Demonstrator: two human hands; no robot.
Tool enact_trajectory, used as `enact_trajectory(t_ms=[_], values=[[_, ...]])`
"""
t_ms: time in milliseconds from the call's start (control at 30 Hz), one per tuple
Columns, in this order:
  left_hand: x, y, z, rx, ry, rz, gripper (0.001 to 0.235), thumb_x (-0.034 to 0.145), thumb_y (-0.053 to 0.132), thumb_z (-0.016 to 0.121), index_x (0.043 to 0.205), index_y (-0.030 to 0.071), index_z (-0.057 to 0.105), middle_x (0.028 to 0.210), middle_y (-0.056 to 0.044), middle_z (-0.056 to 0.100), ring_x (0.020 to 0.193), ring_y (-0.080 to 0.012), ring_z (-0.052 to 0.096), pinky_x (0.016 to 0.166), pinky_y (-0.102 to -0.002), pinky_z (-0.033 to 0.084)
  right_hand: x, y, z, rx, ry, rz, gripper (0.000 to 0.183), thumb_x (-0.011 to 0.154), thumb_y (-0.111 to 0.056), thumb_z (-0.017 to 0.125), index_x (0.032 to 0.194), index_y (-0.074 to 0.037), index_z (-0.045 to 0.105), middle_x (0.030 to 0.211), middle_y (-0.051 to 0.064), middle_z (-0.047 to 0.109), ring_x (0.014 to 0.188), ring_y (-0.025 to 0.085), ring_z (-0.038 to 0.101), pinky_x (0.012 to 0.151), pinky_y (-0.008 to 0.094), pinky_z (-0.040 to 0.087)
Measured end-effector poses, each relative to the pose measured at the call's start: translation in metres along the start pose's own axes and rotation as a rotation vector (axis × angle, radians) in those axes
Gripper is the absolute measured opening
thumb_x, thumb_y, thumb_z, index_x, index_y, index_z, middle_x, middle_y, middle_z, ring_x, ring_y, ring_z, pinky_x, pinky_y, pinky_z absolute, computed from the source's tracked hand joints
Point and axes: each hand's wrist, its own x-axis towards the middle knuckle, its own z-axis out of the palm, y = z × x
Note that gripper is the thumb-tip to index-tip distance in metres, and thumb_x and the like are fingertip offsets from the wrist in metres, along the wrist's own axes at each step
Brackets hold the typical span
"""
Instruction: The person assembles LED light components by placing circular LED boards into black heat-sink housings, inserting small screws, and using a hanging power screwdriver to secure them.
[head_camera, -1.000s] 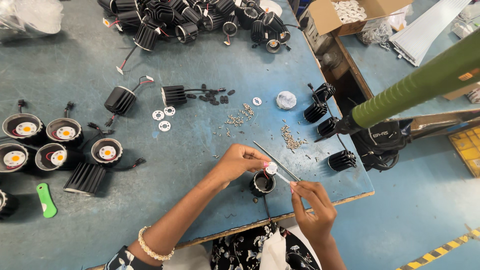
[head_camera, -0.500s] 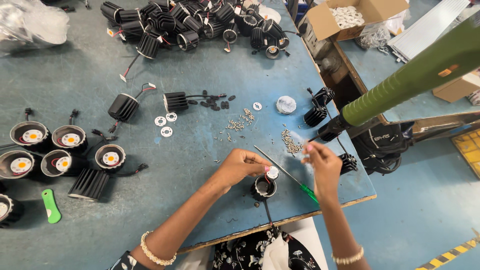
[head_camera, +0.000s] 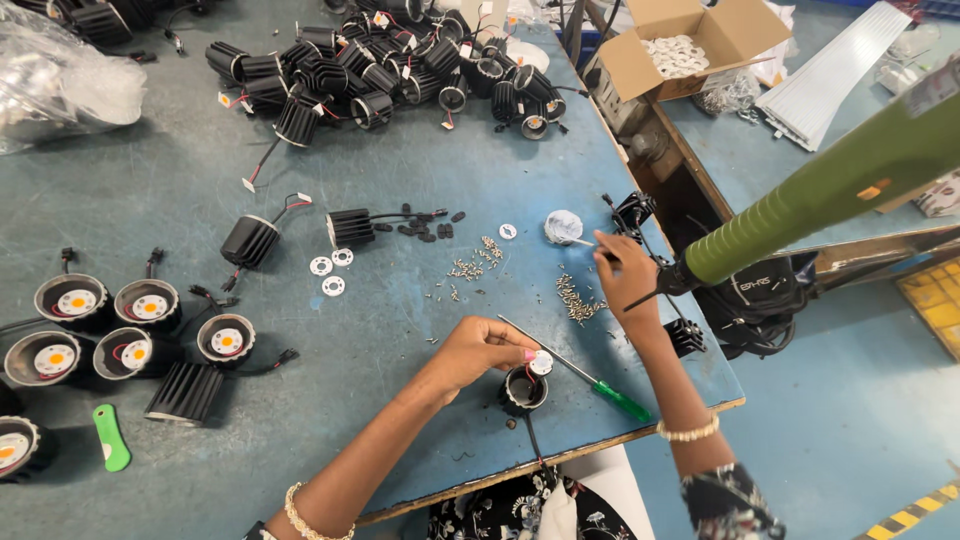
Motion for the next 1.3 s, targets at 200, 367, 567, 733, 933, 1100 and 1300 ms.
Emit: enact_trajectory(t_ms=[200, 367, 567, 733, 933, 1100, 1300], values=[[0.0, 0.001, -0.001, -0.01, -0.054, 0.012, 0.025, 0.086, 0.02, 0.077, 0.105, 0.004, 0.078, 0.095, -0.006, 0.079, 0.083, -0.0096, 0.071, 0.076, -0.025, 0.054, -0.087, -0.025, -0.04, 0.236, 0.162, 0.417, 0.02, 0.094, -0.007, 0.067, 0.112, 0.0, 0.074, 0.101, 0.008, 0.075, 0.074, 0.014, 0.07, 0.066, 0.025, 0.056], [-0.003, 0.009, -0.003, 0.081, -0.092, 0.045, 0.024, 0.087, 0.017, 0.077, 0.105, 0.001, 0.079, 0.095, -0.007, 0.079, 0.081, -0.0099, 0.068, 0.071, -0.025, 0.051, -0.14, -0.076, -0.044, 0.566, 0.018, 0.544, 0.025, 0.092, -0.011, 0.072, 0.114, 0.001, 0.074, 0.092, 0.009, 0.074, 0.074, 0.012, 0.067, 0.066, 0.026, 0.057], [-0.031, 0.015, 0.013, 0.063, 0.039, 0.08, 0.024, 0.088, 0.013, 0.074, 0.107, -0.001, 0.077, 0.094, -0.006, 0.078, 0.083, -0.0088, 0.069, 0.076, -0.025, 0.055, -0.13, -0.119, -0.035, 0.833, -0.273, 0.534, 0.032, 0.088, -0.009, 0.072, 0.119, -0.001, 0.068, 0.107, 0.005, 0.072, 0.093, 0.01, 0.068, 0.074, 0.026, 0.057], [-0.053, 0.012, 0.028, 0.07, 0.195, 0.118, 0.022, 0.091, 0.009, 0.072, 0.107, -0.004, 0.077, 0.096, -0.009, 0.079, 0.085, -0.0108, 0.072, 0.078, -0.025, 0.056, -0.126, -0.125, -0.03, 0.916, -0.262, 0.484, 0.022, 0.093, -0.008, 0.07, 0.111, 0.005, 0.072, 0.102, 0.008, 0.075, 0.089, 0.012, 0.069, 0.071, 0.026, 0.056], [-0.078, 0.011, 0.046, 0.045, 0.287, 0.256, 0.023, 0.089, 0.005, 0.072, 0.111, -0.002, 0.075, 0.104, -0.008, 0.079, 0.092, -0.0101, 0.073, 0.085, -0.025, 0.058, -0.128, -0.12, -0.022, 0.909, -0.275, 0.484, 0.019, 0.094, -0.007, 0.071, 0.108, 0.005, 0.073, 0.088, 0.007, 0.072, 0.076, 0.011, 0.064, 0.068, 0.025, 0.053], [-0.095, 0.009, 0.074, 0.338, 0.572, 0.453, 0.026, 0.086, 0.002, 0.072, 0.111, 0.005, 0.078, 0.103, -0.006, 0.08, 0.09, -0.012, 0.071, 0.077, -0.027, 0.053, -0.122, -0.118, -0.021, 1.007, -0.346, 0.51, 0.017, 0.093, -0.007, 0.072, 0.104, 0.005, 0.07, 0.085, 0.006, 0.07, 0.074, 0.01, 0.063, 0.066, 0.026, 0.053], [-0.099, 0.008, 0.1, 0.509, 0.805, 0.566, 0.021, 0.083, 0.003, 0.078, 0.103, 0.005, 0.075, 0.096, -0.007, 0.076, 0.085, -0.0161, 0.068, 0.074, -0.029, 0.051, -0.111, -0.117, -0.026, 1.049, -0.456, 0.514, 0.022, 0.09, -0.012, 0.075, 0.104, 0.003, 0.067, 0.082, 0.003, 0.067, 0.071, 0.01, 0.061, 0.066, 0.024, 0.05]])
